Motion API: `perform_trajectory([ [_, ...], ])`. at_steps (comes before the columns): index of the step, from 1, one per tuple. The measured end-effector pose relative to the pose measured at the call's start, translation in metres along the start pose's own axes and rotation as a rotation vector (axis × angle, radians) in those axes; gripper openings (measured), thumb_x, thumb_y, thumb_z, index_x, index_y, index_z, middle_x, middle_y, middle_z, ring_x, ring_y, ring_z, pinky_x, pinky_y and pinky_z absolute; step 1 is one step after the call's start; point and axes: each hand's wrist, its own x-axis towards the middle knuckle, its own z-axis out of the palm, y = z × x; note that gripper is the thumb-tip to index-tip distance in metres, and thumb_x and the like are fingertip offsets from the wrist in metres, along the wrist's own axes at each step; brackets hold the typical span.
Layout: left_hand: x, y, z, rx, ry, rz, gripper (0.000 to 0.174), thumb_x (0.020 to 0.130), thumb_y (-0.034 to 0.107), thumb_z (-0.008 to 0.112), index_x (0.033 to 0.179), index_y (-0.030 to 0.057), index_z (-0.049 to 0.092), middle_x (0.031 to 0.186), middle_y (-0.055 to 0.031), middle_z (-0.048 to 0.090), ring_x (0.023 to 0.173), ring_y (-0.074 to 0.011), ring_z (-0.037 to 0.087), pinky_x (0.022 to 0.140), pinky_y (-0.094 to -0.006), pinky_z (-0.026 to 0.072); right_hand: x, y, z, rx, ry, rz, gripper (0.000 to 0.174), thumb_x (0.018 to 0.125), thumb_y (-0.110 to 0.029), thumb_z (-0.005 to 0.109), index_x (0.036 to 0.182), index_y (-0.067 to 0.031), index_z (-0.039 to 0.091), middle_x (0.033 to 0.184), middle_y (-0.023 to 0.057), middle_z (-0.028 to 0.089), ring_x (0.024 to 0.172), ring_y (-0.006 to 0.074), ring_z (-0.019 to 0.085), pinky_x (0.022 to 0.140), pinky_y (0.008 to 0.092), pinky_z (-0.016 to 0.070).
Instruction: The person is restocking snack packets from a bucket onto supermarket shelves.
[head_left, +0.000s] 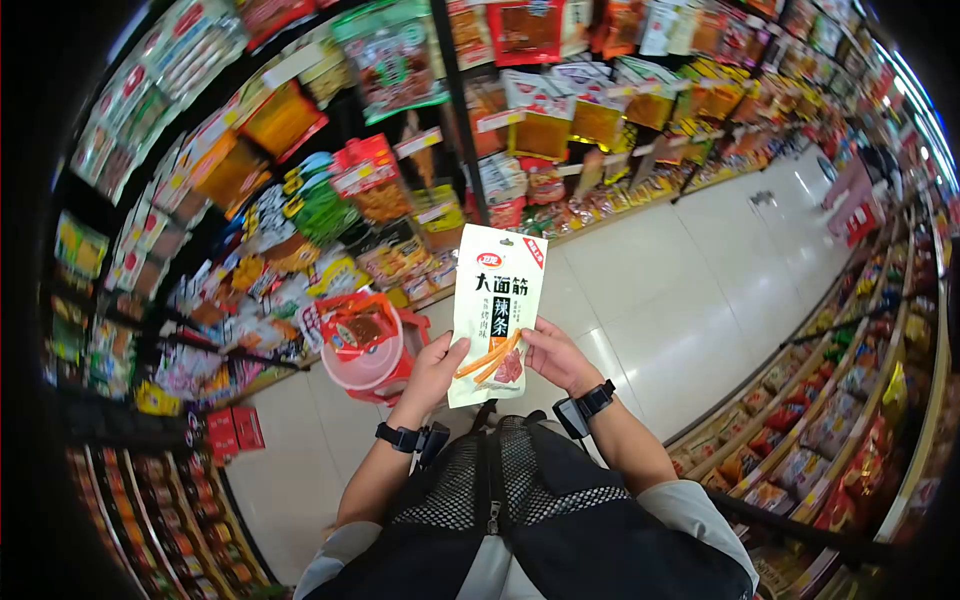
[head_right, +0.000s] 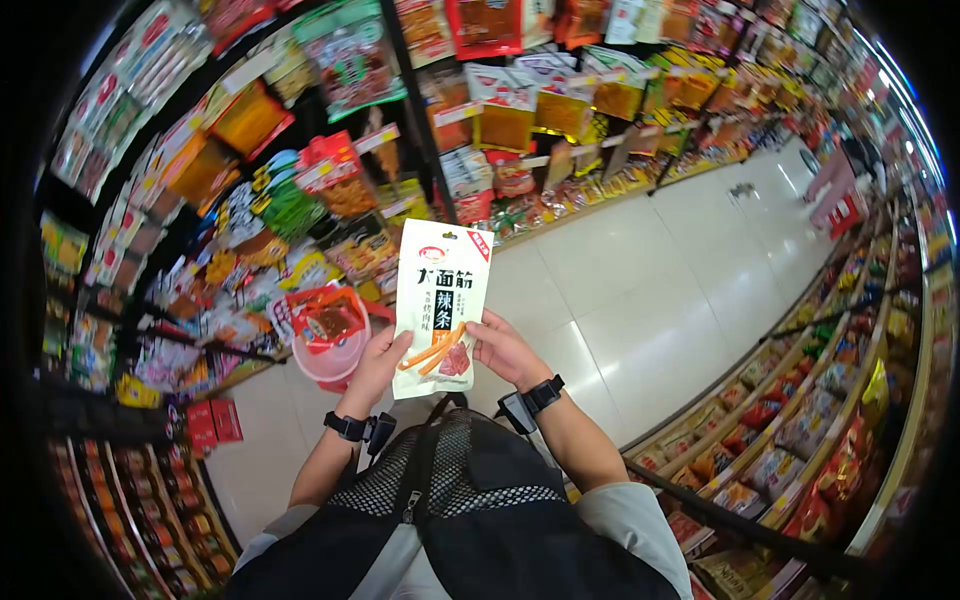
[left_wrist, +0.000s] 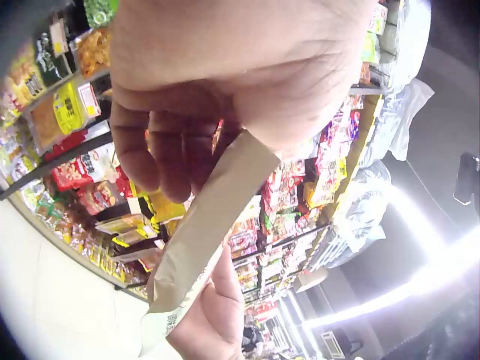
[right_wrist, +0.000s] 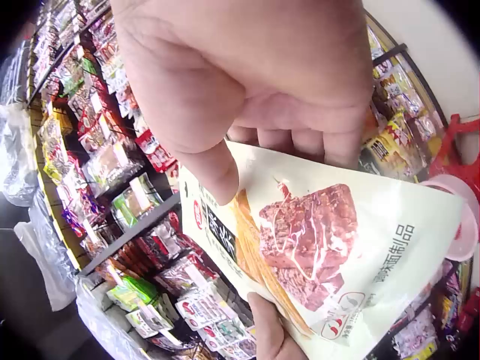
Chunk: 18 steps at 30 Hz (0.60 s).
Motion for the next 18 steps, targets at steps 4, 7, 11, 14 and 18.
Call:
perform_trajectory([
  [4, 0.035, -0.009, 0.027, -0.002, -0.131, -0.046, 0.031, 0.103, 0.022, 0.053, 0.122, -0.0019, 0.059, 0.110, -0.0045, 0.066, 0.097, -0.0085, 0.061, 0.084, -0.0251, 0.0501, -0.016, -0.014, -0.030, -0.046, 0.106, -0.137, 0.043, 0.095, -0.007, 0.061, 0.135, -0.0025, 0.049, 0.130, 0.0087, 0.061, 0.117, 0.0198, 0.060, 0.100, 0.0360, 0.0494],
  [7, 0.064, -0.002, 0.051, 0.021, -0.255, -0.128, 0.031, 0.101, 0.019, 0.057, 0.124, -0.0024, 0.059, 0.114, -0.0056, 0.066, 0.099, -0.0102, 0.061, 0.088, -0.0271, 0.0502, -0.025, -0.041, -0.036, -0.133, 0.209, -0.231, 0.043, 0.092, -0.005, 0.064, 0.132, -0.0020, 0.051, 0.126, 0.0083, 0.063, 0.116, 0.0189, 0.060, 0.101, 0.0346, 0.0473],
  [11, 0.119, 0.017, 0.081, 0.150, -0.409, -0.045, 0.032, 0.098, 0.017, 0.059, 0.125, -0.0013, 0.060, 0.117, -0.0067, 0.067, 0.104, -0.0131, 0.062, 0.092, -0.0301, 0.0495, -0.032, -0.084, -0.052, -0.352, 0.338, -0.257, 0.040, 0.091, -0.006, 0.065, 0.130, -0.0013, 0.054, 0.120, 0.0069, 0.066, 0.109, 0.0155, 0.062, 0.097, 0.0320, 0.0482],
  [14, 0.176, 0.022, 0.096, 0.005, -0.461, -0.029, 0.033, 0.096, 0.017, 0.062, 0.125, -0.0005, 0.060, 0.118, -0.0070, 0.067, 0.105, -0.0142, 0.062, 0.092, -0.0319, 0.0500, -0.023, -0.127, -0.050, -0.507, 0.414, -0.199, 0.040, 0.091, -0.007, 0.066, 0.129, -0.0016, 0.055, 0.118, 0.0059, 0.067, 0.105, 0.0133, 0.063, 0.092, 0.0297, 0.0496],
  [18, 0.243, 0.038, 0.105, -0.063, -0.405, 0.013, 0.032, 0.095, 0.017, 0.064, 0.122, 0.0001, 0.062, 0.113, -0.0065, 0.068, 0.101, -0.0135, 0.063, 0.089, -0.0317, 0.0515, 0.018, -0.170, -0.066, -0.574, 0.429, -0.159, 0.039, 0.091, -0.007, 0.066, 0.128, -0.0007, 0.055, 0.120, 0.0076, 0.066, 0.107, 0.0151, 0.063, 0.096, 0.0323, 0.0496],
])
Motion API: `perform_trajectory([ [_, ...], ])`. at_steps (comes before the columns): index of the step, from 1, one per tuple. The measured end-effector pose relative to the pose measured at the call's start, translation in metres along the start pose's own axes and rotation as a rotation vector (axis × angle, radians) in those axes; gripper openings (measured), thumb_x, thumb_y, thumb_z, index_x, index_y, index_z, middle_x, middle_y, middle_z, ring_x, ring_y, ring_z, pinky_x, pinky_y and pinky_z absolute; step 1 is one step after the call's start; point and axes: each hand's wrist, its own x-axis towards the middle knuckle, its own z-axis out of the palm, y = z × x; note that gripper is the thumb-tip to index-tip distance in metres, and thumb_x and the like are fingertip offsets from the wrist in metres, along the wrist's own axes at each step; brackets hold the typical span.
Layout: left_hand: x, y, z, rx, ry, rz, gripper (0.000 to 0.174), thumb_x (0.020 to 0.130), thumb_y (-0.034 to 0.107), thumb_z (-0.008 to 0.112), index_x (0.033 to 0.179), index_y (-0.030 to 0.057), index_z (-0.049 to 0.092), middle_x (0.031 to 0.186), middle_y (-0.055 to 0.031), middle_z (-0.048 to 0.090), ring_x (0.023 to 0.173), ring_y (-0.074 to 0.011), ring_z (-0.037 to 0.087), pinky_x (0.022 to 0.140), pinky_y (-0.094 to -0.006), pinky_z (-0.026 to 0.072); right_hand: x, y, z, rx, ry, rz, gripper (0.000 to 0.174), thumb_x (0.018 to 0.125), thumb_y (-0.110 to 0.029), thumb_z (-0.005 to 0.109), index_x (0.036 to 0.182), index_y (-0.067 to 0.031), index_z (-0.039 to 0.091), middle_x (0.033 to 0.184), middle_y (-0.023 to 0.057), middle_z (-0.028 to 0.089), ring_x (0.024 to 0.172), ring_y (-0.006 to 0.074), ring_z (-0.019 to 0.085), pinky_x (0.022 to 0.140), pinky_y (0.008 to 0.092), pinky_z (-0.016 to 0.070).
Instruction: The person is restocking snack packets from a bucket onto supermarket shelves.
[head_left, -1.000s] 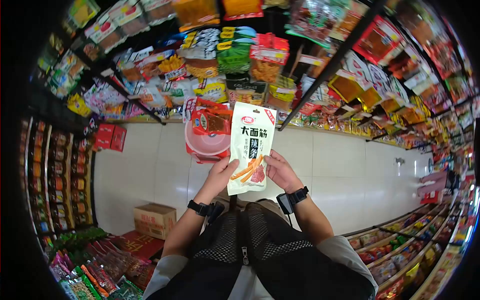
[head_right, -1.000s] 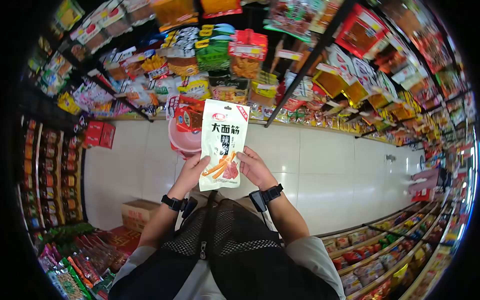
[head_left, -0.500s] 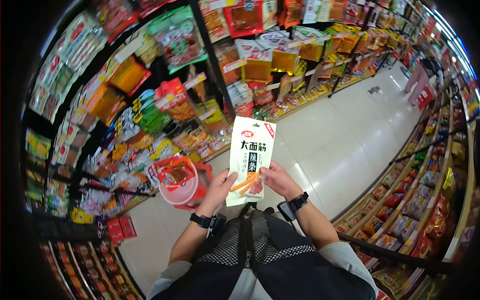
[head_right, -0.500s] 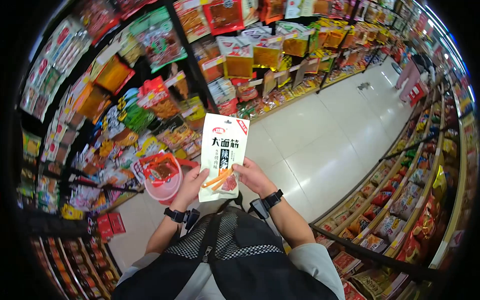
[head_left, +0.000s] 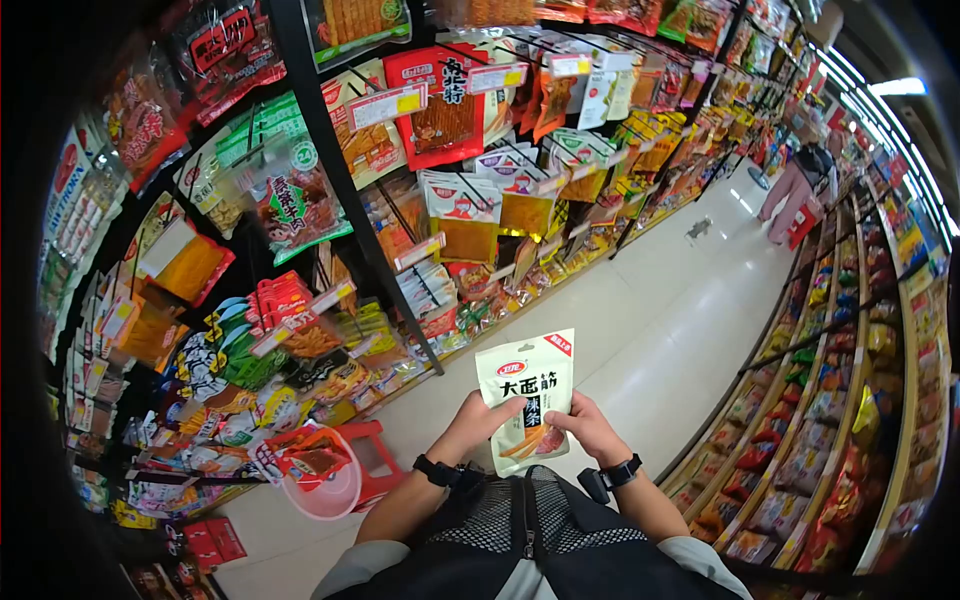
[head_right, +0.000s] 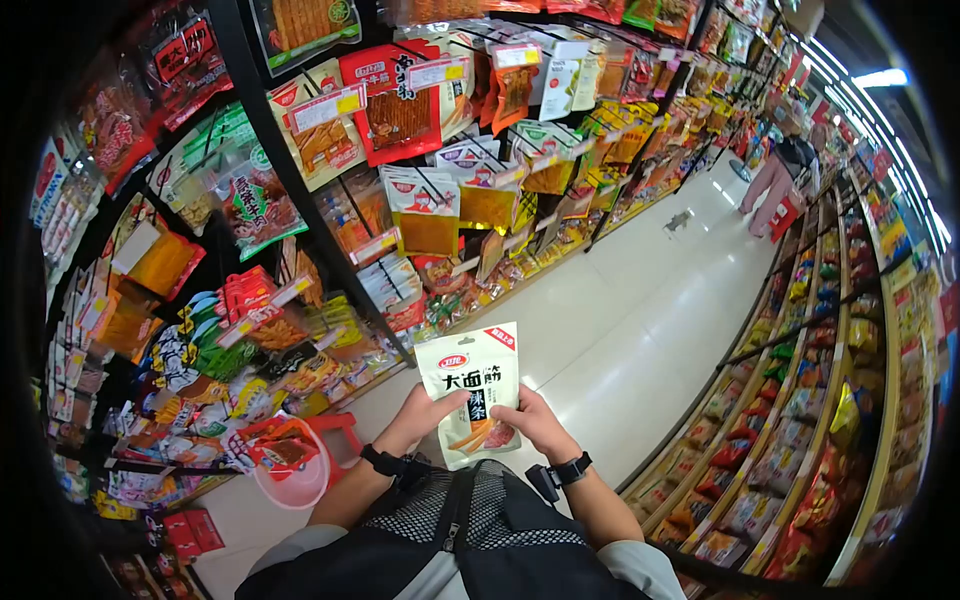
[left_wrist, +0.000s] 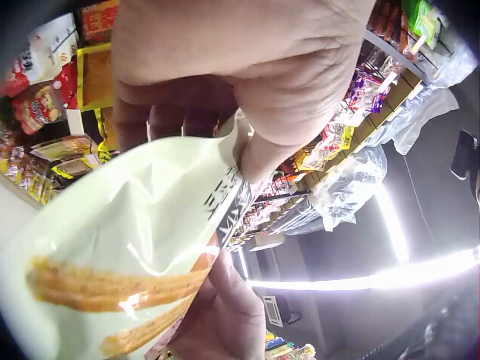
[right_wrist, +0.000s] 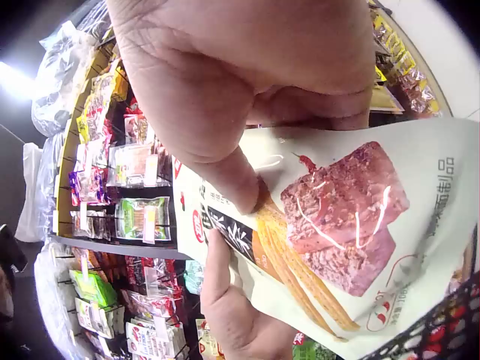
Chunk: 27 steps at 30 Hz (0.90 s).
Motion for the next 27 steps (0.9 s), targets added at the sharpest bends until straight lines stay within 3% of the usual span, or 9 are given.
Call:
perform_trajectory([
  [5, 0.062, 0.016, -0.019, -0.135, 0.139, 0.063, 0.029, 0.095, 0.014, 0.065, 0.119, -0.0019, 0.063, 0.107, -0.0050, 0.070, 0.095, -0.0115, 0.064, 0.083, -0.0288, 0.0527, 0.057, -0.043, 0.002, 0.012, 0.000, -0.037, 0.042, 0.094, -0.010, 0.065, 0.132, -0.0002, 0.052, 0.124, 0.0074, 0.064, 0.112, 0.0157, 0.061, 0.100, 0.0332, 0.0476],
  [10, 0.112, 0.052, -0.019, -0.102, 0.034, 0.102, 0.028, 0.094, 0.012, 0.064, 0.118, -0.0026, 0.063, 0.107, -0.0063, 0.070, 0.096, -0.0120, 0.065, 0.084, -0.0284, 0.0522, 0.087, -0.064, -0.017, 0.039, 0.133, -0.107, 0.035, 0.099, -0.017, 0.058, 0.129, 0.0007, 0.054, 0.120, 0.0069, 0.065, 0.107, 0.0134, 0.061, 0.095, 0.0304, 0.0488],
  [15, 0.160, 0.074, -0.029, 0.054, 0.034, 0.318, 0.031, 0.095, 0.011, 0.063, 0.123, -0.0017, 0.057, 0.112, -0.0083, 0.067, 0.103, -0.0122, 0.061, 0.090, -0.0290, 0.0488, 0.110, -0.088, -0.038, 0.068, 0.213, -0.156, 0.032, 0.100, -0.017, 0.057, 0.126, 0.0009, 0.057, 0.115, 0.0056, 0.067, 0.103, 0.0124, 0.062, 0.093, 0.0297, 0.0492],
  [17, 0.174, 0.107, -0.033, 0.025, 0.058, 0.366, 0.035, 0.095, 0.008, 0.062, 0.127, -0.0018, 0.052, 0.115, -0.0063, 0.064, 0.105, -0.0118, 0.058, 0.091, -0.0284, 0.0475, 0.119, -0.104, -0.040, 0.004, 0.211, -0.172, 0.032, 0.100, -0.018, 0.057, 0.126, -0.0001, 0.057, 0.112, 0.0049, 0.068, 0.101, 0.0115, 0.063, 0.088, 0.0287, 0.0515],
  [19, 0.194, 0.121, -0.037, 0.104, 0.169, 0.455, 0.038, 0.093, 0.007, 0.064, 0.128, -0.0016, 0.049, 0.104, -0.0075, 0.065, 0.098, -0.0131, 0.061, 0.089, -0.0288, 0.0482, 0.130, -0.115, -0.046, -0.064, 0.207, -0.158, 0.032, 0.100, -0.019, 0.058, 0.126, -0.0007, 0.057, 0.111, 0.0044, 0.068, 0.100, 0.0112, 0.063, 0.085, 0.0282, 0.0529],
  [21, 0.215, 0.141, -0.046, 0.242, 0.204, 0.553, 0.042, 0.093, 0.008, 0.065, 0.130, -0.0006, 0.048, 0.098, -0.0077, 0.066, 0.095, -0.0141, 0.062, 0.088, -0.0291, 0.0490, 0.149, -0.122, -0.054, -0.117, 0.182, -0.194, 0.031, 0.100, -0.022, 0.057, 0.123, -0.0017, 0.057, 0.102, 0.0043, 0.068, 0.084, 0.0094, 0.066, 0.069, 0.0257, 0.0570],
  [22, 0.223, 0.152, -0.043, 0.206, 0.242, 0.568, 0.034, 0.091, 0.011, 0.066, 0.122, -0.0001, 0.056, 0.096, -0.0102, 0.067, 0.091, -0.0185, 0.065, 0.084, -0.0297, 0.0497, 0.156, -0.133, -0.057, -0.119, 0.174, -0.146, 0.030, 0.100, -0.023, 0.057, 0.122, -0.0017, 0.056, 0.100, 0.0042, 0.068, 0.080, 0.0090, 0.066, 0.066, 0.0251, 0.0574],
  [25, 0.243, 0.196, -0.038, 0.733, 0.236, 0.597, 0.025, 0.090, 0.016, 0.067, 0.110, 0.0018, 0.065, 0.094, -0.0132, 0.067, 0.089, -0.0259, 0.067, 0.080, -0.0321, 0.0505, 0.181, -0.165, -0.069, -0.112, 0.121, -0.115, 0.031, 0.100, -0.025, 0.057, 0.120, -0.0018, 0.056, 0.093, 0.0036, 0.067, 0.071, 0.0081, 0.066, 0.058, 0.0239, 0.0576],
  [27, 0.264, 0.216, -0.031, 0.879, 0.317, 0.599, 0.021, 0.088, 0.024, 0.068, 0.095, 0.0037, 0.071, 0.088, -0.0143, 0.065, 0.085, -0.0331, 0.064, 0.074, -0.0385, 0.0499, 0.201, -0.186, -0.081, -0.117, 0.089, -0.137, 0.031, 0.100, -0.026, 0.057, 0.119, -0.0017, 0.056, 0.090, 0.0031, 0.067, 0.069, 0.0079, 0.065, 0.057, 0.0237, 0.0574],
])
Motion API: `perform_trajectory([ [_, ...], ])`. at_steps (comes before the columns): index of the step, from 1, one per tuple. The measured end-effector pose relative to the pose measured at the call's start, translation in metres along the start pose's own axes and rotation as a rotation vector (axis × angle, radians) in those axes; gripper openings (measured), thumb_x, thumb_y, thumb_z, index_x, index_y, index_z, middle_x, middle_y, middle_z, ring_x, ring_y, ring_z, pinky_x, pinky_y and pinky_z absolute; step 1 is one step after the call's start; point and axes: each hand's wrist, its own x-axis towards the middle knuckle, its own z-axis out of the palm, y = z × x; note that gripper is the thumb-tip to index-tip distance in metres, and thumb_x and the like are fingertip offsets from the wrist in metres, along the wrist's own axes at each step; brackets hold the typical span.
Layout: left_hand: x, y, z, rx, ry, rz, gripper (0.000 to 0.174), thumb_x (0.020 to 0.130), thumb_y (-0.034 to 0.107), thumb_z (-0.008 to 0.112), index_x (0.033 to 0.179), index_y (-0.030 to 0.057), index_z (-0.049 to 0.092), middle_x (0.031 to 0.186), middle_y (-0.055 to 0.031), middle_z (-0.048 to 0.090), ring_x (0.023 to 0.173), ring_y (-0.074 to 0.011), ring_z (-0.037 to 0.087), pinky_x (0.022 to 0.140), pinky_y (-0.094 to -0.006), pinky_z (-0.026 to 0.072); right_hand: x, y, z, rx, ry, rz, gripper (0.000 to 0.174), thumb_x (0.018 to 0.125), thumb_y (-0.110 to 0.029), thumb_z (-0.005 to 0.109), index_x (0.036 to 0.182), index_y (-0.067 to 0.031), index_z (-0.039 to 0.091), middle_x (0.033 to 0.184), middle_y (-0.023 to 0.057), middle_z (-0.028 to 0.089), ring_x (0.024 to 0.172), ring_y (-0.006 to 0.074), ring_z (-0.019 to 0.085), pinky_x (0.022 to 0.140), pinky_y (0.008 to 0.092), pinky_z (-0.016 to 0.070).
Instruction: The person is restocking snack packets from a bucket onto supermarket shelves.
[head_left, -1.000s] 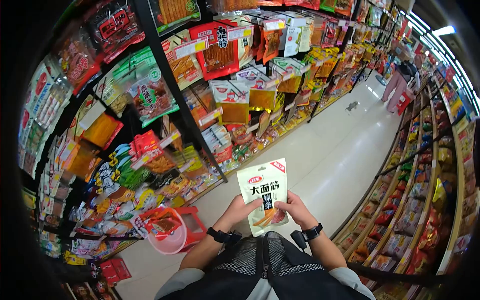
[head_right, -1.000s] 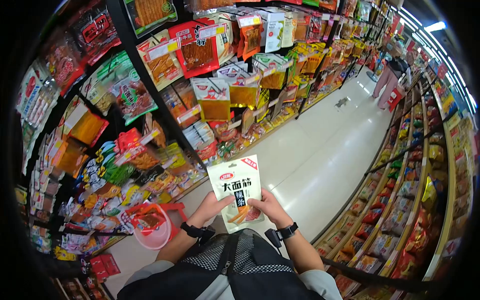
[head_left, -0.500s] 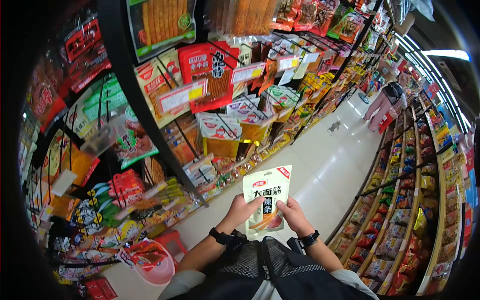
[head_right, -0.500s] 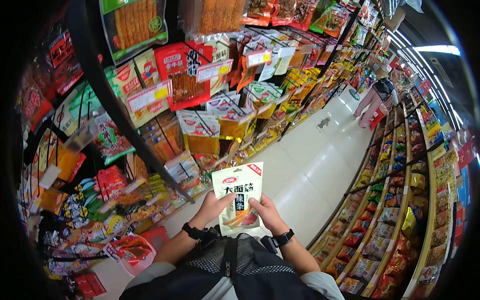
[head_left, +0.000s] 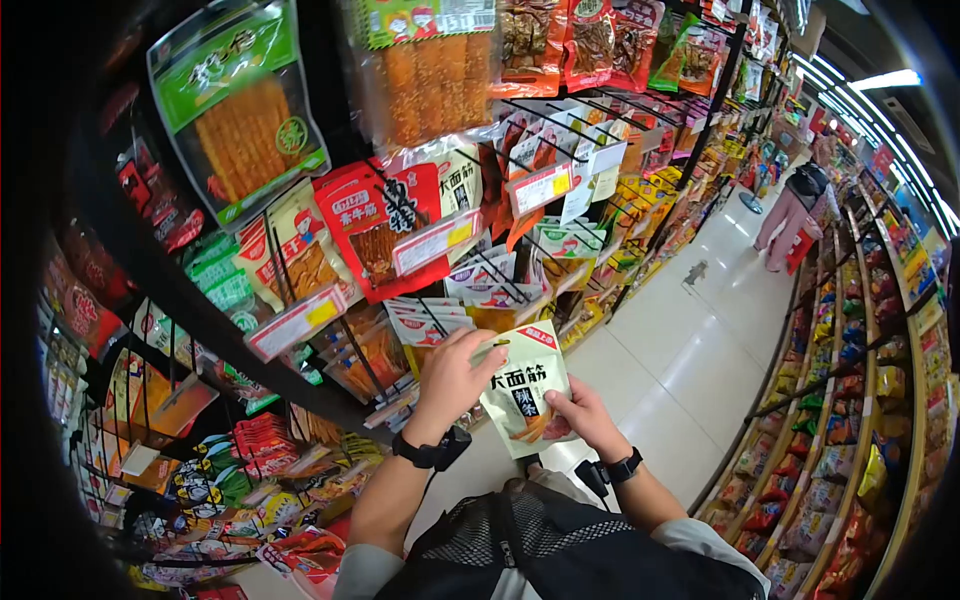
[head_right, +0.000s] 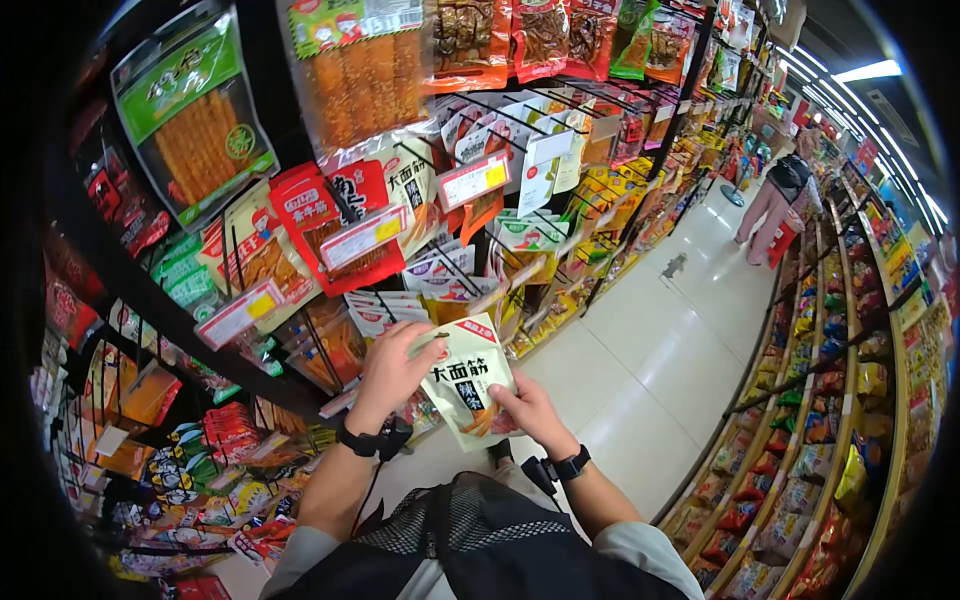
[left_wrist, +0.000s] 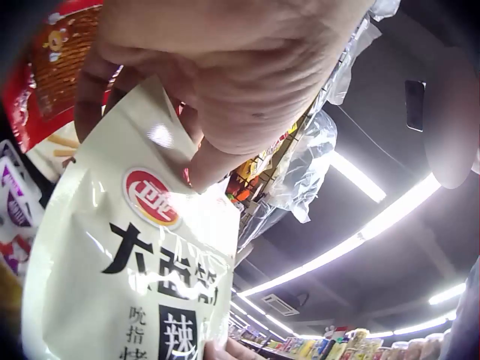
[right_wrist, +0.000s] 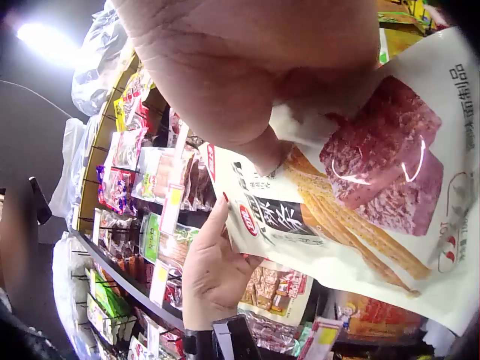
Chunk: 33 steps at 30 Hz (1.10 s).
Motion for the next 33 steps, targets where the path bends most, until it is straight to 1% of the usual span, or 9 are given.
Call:
perform_trajectory([
  [3, 0.048, 0.001, 0.006, 0.206, 0.068, 0.100, 0.024, 0.087, 0.027, 0.069, 0.087, 0.0038, 0.071, 0.083, -0.0132, 0.064, 0.081, -0.0344, 0.062, 0.071, -0.0424, 0.0483, 0.042, -0.023, -0.023, -0.029, -0.021, -0.081, 0.030, 0.100, -0.025, 0.057, 0.119, -0.0010, 0.057, 0.094, 0.0019, 0.066, 0.073, 0.0056, 0.063, 0.059, 0.0223, 0.0551],
  [5, 0.080, 0.009, 0.011, 0.233, 0.088, 0.088, 0.023, 0.087, 0.027, 0.069, 0.085, 0.0034, 0.070, 0.083, -0.0135, 0.064, 0.081, -0.0349, 0.062, 0.071, -0.0418, 0.0482, 0.071, -0.039, -0.037, -0.040, -0.030, -0.236, 0.031, 0.100, -0.024, 0.058, 0.120, -0.0008, 0.058, 0.096, 0.0005, 0.066, 0.076, 0.0040, 0.060, 0.062, 0.0218, 0.0533],
  [7, 0.108, 0.013, 0.019, 0.151, 0.120, 0.045, 0.024, 0.087, 0.022, 0.071, 0.087, -0.0016, 0.069, 0.083, -0.0161, 0.063, 0.081, -0.0308, 0.063, 0.073, -0.0375, 0.0471, 0.092, -0.062, -0.051, -0.008, -0.056, -0.224, 0.033, 0.100, -0.023, 0.059, 0.124, -0.0012, 0.057, 0.097, -0.0007, 0.065, 0.084, 0.0041, 0.057, 0.071, 0.0229, 0.0506],
  [10, 0.144, -0.010, 0.026, 0.120, 0.263, 0.191, 0.022, 0.085, 0.018, 0.073, 0.087, -0.0035, 0.068, 0.079, -0.0159, 0.065, 0.072, -0.0309, 0.063, 0.067, -0.0376, 0.0481, 0.127, -0.082, -0.067, -0.042, -0.128, -0.330, 0.035, 0.100, -0.027, 0.057, 0.127, -0.0053, 0.053, 0.091, 0.0019, 0.065, 0.058, 0.0068, 0.063, 0.050, 0.0216, 0.0551],
  [14, 0.170, -0.033, 0.033, -0.004, 0.361, 0.229, 0.016, 0.078, 0.003, 0.076, 0.089, -0.0046, 0.067, 0.078, -0.0134, 0.063, 0.072, -0.0217, 0.062, 0.066, -0.0339, 0.0467, 0.162, -0.102, -0.084, -0.177, -0.096, -0.566, 0.031, 0.100, -0.028, 0.059, 0.115, -0.0010, 0.060, 0.088, 0.0014, 0.062, 0.082, 0.0086, 0.055, 0.076, 0.0283, 0.0498],
  [22, 0.192, 0.002, 0.038, 0.187, 0.392, 0.218, 0.023, 0.079, 0.003, 0.071, 0.076, 0.0007, 0.048, 0.068, -0.0056, 0.047, 0.063, -0.0162, 0.046, 0.061, -0.0293, 0.0393, 0.187, -0.130, -0.106, -0.066, -0.294, -0.516, 0.034, 0.100, -0.028, 0.059, 0.121, -0.0017, 0.059, 0.095, 0.0016, 0.065, 0.089, 0.0060, 0.055, 0.080, 0.0278, 0.0492],
  [26, 0.190, -0.021, 0.026, 0.206, 0.432, 0.207, 0.022, 0.075, 0.005, 0.073, 0.077, 0.0019, 0.051, 0.069, -0.0058, 0.048, 0.062, -0.0171, 0.046, 0.061, -0.0305, 0.0398, 0.206, -0.119, -0.095, 0.006, -0.372, -0.513, 0.036, 0.100, -0.027, 0.058, 0.124, -0.0005, 0.058, 0.097, 0.0022, 0.065, 0.088, 0.0071, 0.057, 0.077, 0.0275, 0.0490],
  [30, 0.191, -0.013, 0.022, 0.170, 0.455, 0.302, 0.022, 0.075, 0.005, 0.073, 0.077, 0.0042, 0.052, 0.070, -0.0034, 0.049, 0.063, -0.0149, 0.044, 0.062, -0.0284, 0.0388, 0.202, -0.125, -0.092, -0.048, -0.375, -0.587, 0.033, 0.101, -0.029, 0.056, 0.115, 0.0009, 0.057, 0.095, 0.0054, 0.065, 0.089, 0.0097, 0.058, 0.079, 0.0297, 0.0488],
  [33, 0.193, -0.021, 0.019, 0.126, 0.409, 0.125, 0.022, 0.081, 0.005, 0.069, 0.077, 0.0053, 0.047, 0.072, 0.0017, 0.044, 0.066, -0.0107, 0.041, 0.064, -0.0249, 0.0370, 0.205, -0.122, -0.089, -0.052, -0.365, -0.612, 0.032, 0.101, -0.029, 0.055, 0.115, 0.0000, 0.057, 0.094, 0.0068, 0.065, 0.088, 0.0112, 0.059, 0.079, 0.0298, 0.0490],
])
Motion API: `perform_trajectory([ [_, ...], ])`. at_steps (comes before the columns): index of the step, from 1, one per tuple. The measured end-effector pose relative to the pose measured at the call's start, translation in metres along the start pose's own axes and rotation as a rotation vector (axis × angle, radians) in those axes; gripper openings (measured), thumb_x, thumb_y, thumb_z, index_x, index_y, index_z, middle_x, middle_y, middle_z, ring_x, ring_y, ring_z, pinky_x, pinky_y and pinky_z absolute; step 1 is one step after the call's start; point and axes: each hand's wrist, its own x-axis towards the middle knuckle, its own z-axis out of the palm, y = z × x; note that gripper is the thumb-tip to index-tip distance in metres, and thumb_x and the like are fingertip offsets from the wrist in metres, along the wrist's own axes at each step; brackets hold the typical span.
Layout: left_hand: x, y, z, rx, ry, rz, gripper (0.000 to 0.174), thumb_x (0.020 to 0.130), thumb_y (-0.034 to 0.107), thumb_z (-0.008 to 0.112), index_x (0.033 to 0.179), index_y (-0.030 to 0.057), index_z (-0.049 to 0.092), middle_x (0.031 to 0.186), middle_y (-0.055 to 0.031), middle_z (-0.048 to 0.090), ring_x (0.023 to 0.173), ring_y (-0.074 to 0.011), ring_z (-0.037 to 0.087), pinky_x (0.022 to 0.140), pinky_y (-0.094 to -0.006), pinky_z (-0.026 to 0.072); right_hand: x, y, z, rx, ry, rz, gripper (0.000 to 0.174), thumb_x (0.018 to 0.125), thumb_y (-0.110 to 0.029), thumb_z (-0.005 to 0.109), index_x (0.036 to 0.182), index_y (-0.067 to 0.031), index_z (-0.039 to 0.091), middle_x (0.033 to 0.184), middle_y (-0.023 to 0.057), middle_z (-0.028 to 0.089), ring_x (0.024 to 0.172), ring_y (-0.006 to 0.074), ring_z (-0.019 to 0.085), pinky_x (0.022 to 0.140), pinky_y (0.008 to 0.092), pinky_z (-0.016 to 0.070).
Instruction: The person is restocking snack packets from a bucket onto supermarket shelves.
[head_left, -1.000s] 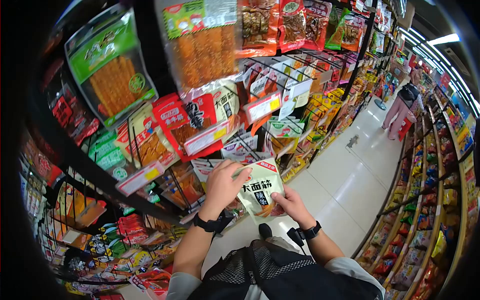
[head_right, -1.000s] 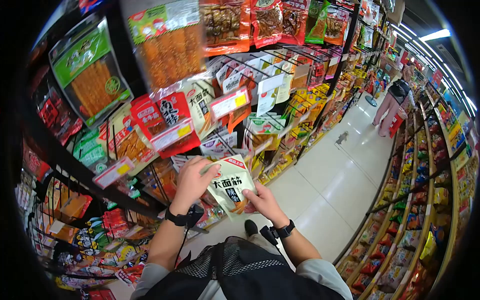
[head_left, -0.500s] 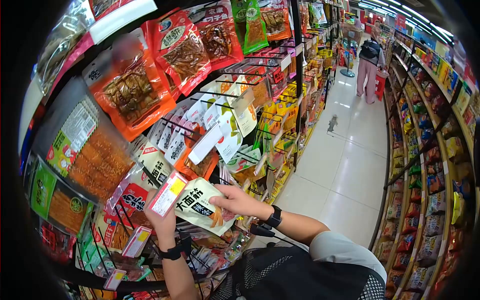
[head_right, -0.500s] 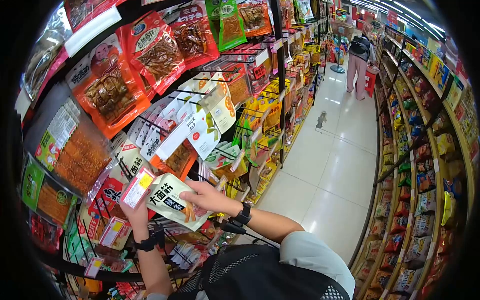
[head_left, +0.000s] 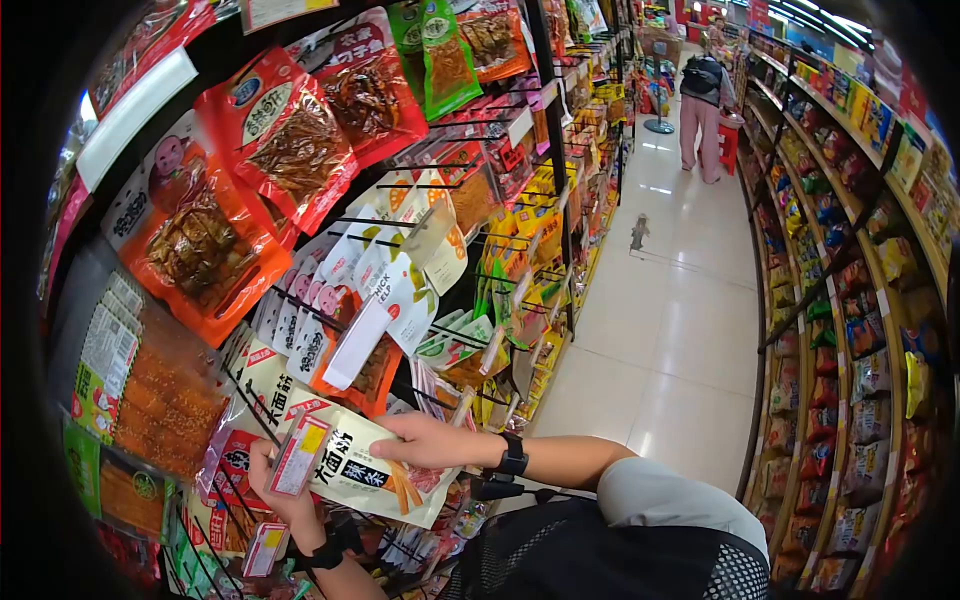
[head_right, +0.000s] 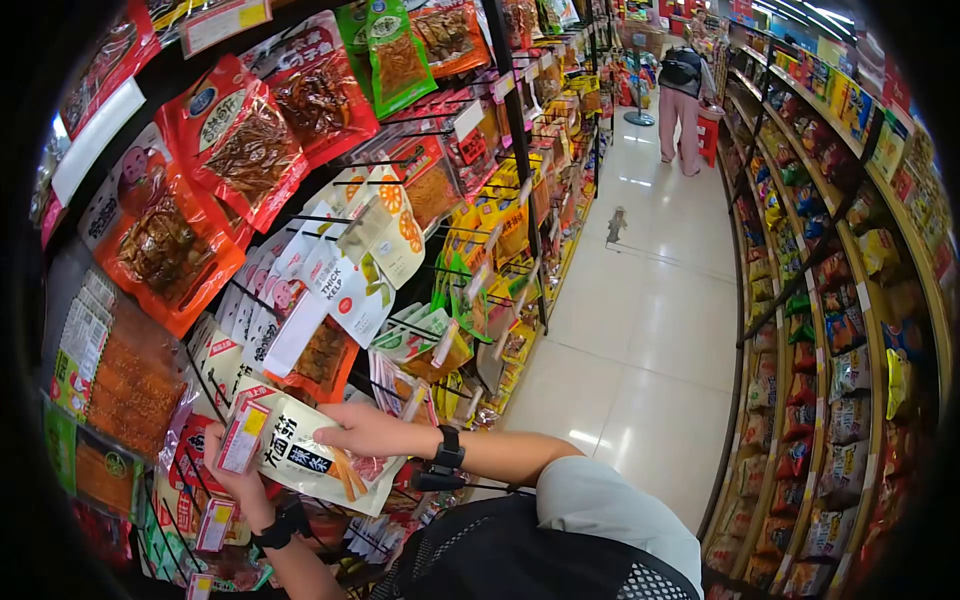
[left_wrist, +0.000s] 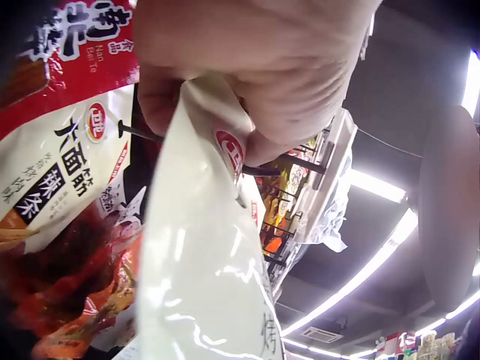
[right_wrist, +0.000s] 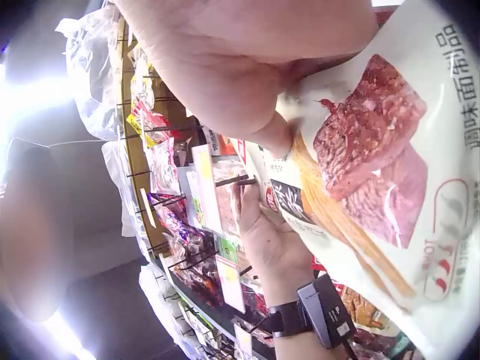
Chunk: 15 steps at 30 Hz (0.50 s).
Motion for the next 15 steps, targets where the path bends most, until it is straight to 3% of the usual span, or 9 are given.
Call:
perform_trajectory([
  [2, 0.001, -0.020, -0.002, -0.173, -0.027, -0.173, 0.020, 0.089, 0.004, 0.061, 0.077, 0.0064, 0.046, 0.075, 0.0033, 0.043, 0.068, -0.0085, 0.040, 0.065, -0.0224, 0.0361, 0.004, 0.012, -0.002, 0.028, -0.009, -0.032, 0.031, 0.101, -0.029, 0.054, 0.115, -0.0006, 0.057, 0.094, 0.0078, 0.065, 0.087, 0.0105, 0.059, 0.077, 0.0290, 0.0494],
  [5, 0.004, -0.017, 0.002, -0.134, -0.010, -0.084, 0.019, 0.093, 0.005, 0.058, 0.078, 0.0067, 0.047, 0.074, 0.0031, 0.043, 0.067, -0.0084, 0.039, 0.063, -0.0218, 0.0359, 0.001, -0.023, -0.012, -0.017, -0.027, 0.169, 0.029, 0.101, -0.028, 0.053, 0.109, 0.0001, 0.057, 0.081, 0.0070, 0.065, 0.074, 0.0125, 0.063, 0.067, 0.0303, 0.0519],
  [8, 0.020, -0.037, -0.002, 0.205, 0.068, -0.033, 0.017, 0.098, 0.013, 0.058, 0.085, 0.0028, 0.052, 0.076, 0.0001, 0.049, 0.066, -0.0094, 0.043, 0.062, -0.0238, 0.0391, 0.024, 0.005, -0.010, 0.047, -0.030, 0.230, 0.028, 0.102, -0.028, 0.053, 0.100, 0.0000, 0.055, 0.063, 0.0035, 0.062, 0.058, 0.0161, 0.065, 0.056, 0.0337, 0.0522],
  [9, 0.027, -0.044, -0.002, 0.353, 0.090, -0.009, 0.018, 0.098, 0.014, 0.058, 0.086, 0.0017, 0.053, 0.077, -0.0009, 0.050, 0.066, -0.0096, 0.044, 0.062, -0.0243, 0.0399, 0.035, 0.017, -0.008, 0.011, 0.020, 0.178, 0.026, 0.101, -0.028, 0.054, 0.101, -0.0011, 0.054, 0.064, 0.0045, 0.061, 0.049, 0.0174, 0.063, 0.051, 0.0325, 0.0517],
  [10, 0.035, -0.054, 0.000, 0.250, 0.108, -0.100, 0.025, 0.100, 0.020, 0.058, 0.087, -0.0012, 0.054, 0.076, -0.0041, 0.052, 0.066, -0.0110, 0.047, 0.064, -0.0279, 0.0442, 0.051, 0.038, -0.008, -0.176, 0.066, 0.079, 0.025, 0.099, -0.025, 0.056, 0.103, -0.0013, 0.055, 0.066, 0.0085, 0.063, 0.053, 0.0234, 0.064, 0.053, 0.0360, 0.0524],
  [12, 0.043, -0.073, 0.000, 0.072, 0.136, -0.273, 0.024, 0.099, 0.020, 0.060, 0.103, -0.0033, 0.058, 0.087, -0.0093, 0.062, 0.075, -0.0171, 0.057, 0.072, -0.0315, 0.0494, 0.072, 0.077, -0.010, -0.455, 0.161, -0.055, 0.023, 0.094, -0.022, 0.058, 0.104, -0.0018, 0.057, 0.070, 0.0150, 0.065, 0.062, 0.0328, 0.066, 0.061, 0.0417, 0.0534],
  [13, 0.045, -0.073, -0.001, 0.261, 0.105, -0.174, 0.027, 0.099, 0.020, 0.061, 0.112, -0.0033, 0.060, 0.097, -0.0119, 0.065, 0.082, -0.0201, 0.061, 0.077, -0.0330, 0.0510, 0.077, 0.088, -0.009, -0.547, 0.206, -0.092, 0.022, 0.091, -0.021, 0.059, 0.103, -0.0020, 0.057, 0.072, 0.0175, 0.066, 0.068, 0.0361, 0.066, 0.065, 0.0440, 0.0537],
  [15, 0.032, -0.057, 0.009, 0.222, 0.177, -0.003, 0.035, 0.098, 0.019, 0.062, 0.125, -0.0020, 0.055, 0.115, -0.0149, 0.061, 0.098, -0.0231, 0.060, 0.085, -0.0352, 0.0502, 0.072, 0.099, -0.007, -0.629, 0.249, -0.098, 0.025, 0.089, -0.019, 0.060, 0.106, -0.0019, 0.058, 0.082, 0.0205, 0.066, 0.080, 0.0400, 0.066, 0.073, 0.0467, 0.0532],
])
